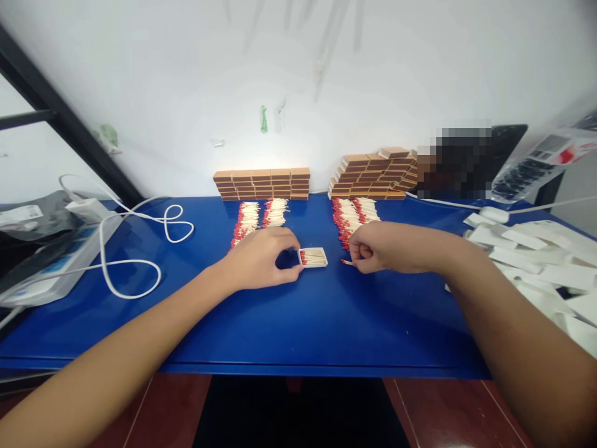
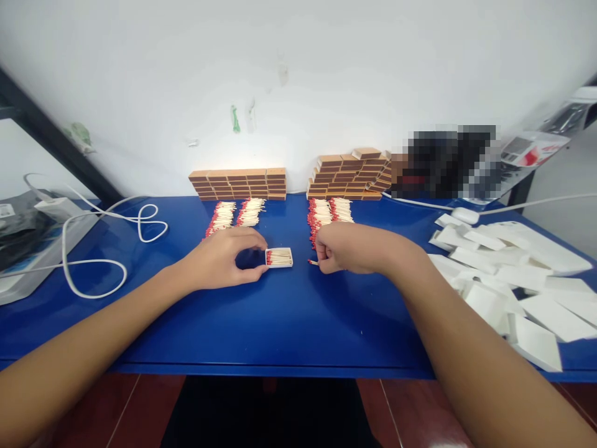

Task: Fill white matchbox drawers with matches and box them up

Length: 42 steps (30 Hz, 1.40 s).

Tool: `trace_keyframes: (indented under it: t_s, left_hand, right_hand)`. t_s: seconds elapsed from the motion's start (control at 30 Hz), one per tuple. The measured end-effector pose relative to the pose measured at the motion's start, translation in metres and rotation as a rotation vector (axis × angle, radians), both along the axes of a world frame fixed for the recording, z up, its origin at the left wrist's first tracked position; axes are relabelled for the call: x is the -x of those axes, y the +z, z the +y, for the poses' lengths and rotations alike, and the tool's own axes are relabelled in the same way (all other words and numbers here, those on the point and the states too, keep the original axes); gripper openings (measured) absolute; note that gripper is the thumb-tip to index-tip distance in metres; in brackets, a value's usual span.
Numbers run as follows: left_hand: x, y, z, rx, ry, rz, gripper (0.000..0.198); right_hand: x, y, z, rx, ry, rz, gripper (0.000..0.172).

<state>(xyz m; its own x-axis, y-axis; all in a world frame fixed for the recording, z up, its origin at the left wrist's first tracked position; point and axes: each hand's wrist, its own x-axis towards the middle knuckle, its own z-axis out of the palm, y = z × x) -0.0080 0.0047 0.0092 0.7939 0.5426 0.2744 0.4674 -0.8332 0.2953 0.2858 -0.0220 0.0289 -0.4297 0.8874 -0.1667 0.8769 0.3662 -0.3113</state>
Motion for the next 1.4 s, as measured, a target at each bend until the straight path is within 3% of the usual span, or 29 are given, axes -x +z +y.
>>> trace_keyframes:
  t_s: [0.17,0.3,0.47,0.6,1.07,1.4]
  left_hand:
    - [0.001,0.0,0.001,-0.01,-0.01,-0.007,0.019]
    - [0.0,0.003,-0.001,-0.009,-0.005,0.0,0.017]
    - [-0.002,0.003,-0.003,0.004,-0.013,0.002,0.017]
    - [-0.002,0.001,-0.003,0.005,-0.02,0.0,0.018]
    - [-0.002,0.001,-0.002,0.0,-0.032,-0.005,0.017]
    - [0.0,0.001,0.0,0.002,-0.013,0.001,0.018]
  right_hand:
    - [0.009,0.011,-0.004,0.071,0.02,-0.027,0.02]
    - [0.018,0.02,-0.008,0.065,-0.044,0.105,0.015]
    - [0.035,0.01,-0.006,-0.048,-0.003,0.227,0.007]
    - [0.045,-0.001,-0.003,-0.125,0.055,0.192,0.005]
    - [0.05,-0.011,-0.002,-0.251,0.103,0.131,0.008]
    - [0.047,0.001,-0.008,-0.234,0.088,0.113,0.012]
